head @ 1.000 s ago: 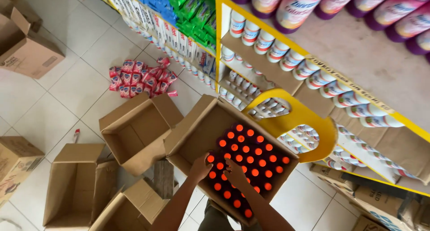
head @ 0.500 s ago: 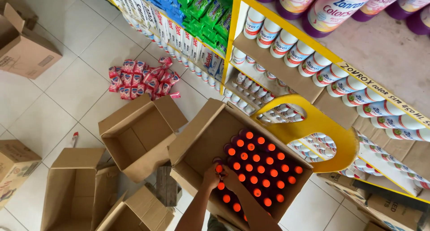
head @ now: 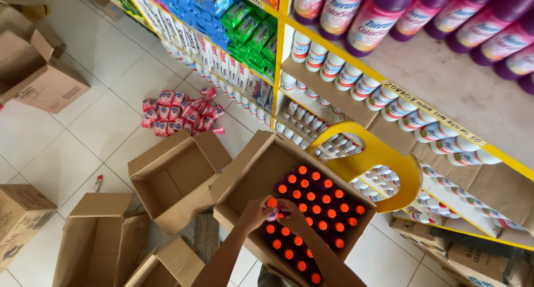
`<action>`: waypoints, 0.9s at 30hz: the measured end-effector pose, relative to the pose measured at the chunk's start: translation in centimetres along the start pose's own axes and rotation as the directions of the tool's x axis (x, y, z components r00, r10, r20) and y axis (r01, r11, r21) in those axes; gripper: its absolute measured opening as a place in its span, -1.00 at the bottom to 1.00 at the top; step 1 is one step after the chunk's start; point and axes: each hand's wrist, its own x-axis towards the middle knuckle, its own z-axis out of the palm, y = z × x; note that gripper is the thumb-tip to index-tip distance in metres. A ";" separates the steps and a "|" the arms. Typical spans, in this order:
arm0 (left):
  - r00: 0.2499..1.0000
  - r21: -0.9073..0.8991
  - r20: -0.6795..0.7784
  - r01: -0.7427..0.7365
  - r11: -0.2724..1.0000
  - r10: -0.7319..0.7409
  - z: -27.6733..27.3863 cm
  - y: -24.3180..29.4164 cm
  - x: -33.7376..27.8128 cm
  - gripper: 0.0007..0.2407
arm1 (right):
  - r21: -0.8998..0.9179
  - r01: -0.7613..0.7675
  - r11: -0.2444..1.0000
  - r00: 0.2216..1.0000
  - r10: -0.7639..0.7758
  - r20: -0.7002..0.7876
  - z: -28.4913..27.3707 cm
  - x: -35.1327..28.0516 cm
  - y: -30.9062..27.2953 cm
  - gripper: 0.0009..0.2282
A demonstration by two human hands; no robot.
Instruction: Transferring purple bottles of cleaning product from a cardboard box on the floor to a grocery store shelf.
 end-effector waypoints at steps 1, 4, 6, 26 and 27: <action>0.999 -0.003 -0.003 -0.038 0.999 0.038 -0.3 1.7 -0.2 -0.71 | -0.038 -0.110 0.993 0.994 0.110 0.012 -0.7 -1.1 -3.0 -0.40; 0.998 0.059 0.056 0.033 0.998 -0.037 -1.0 8.8 -0.4 -0.65 | -0.078 -0.064 0.995 0.997 0.067 0.031 -3.0 -3.2 -6.2 -0.25; 0.997 0.054 0.070 -0.041 0.998 0.037 -0.3 11.2 0.0 -0.62 | -0.001 -0.073 0.997 0.997 0.073 0.021 -4.4 -3.9 -5.4 -0.30; 0.820 -0.057 -0.085 -0.571 0.819 0.566 7.5 30.4 4.6 -0.69 | 0.120 0.469 0.875 0.831 -0.391 -0.395 -22.1 -10.1 -19.4 -0.49; 0.791 -0.066 -0.118 -0.610 0.790 0.601 7.9 31.2 5.3 -0.71 | 0.121 0.499 0.858 0.798 -0.400 -0.451 -23.5 -9.7 -20.9 -0.52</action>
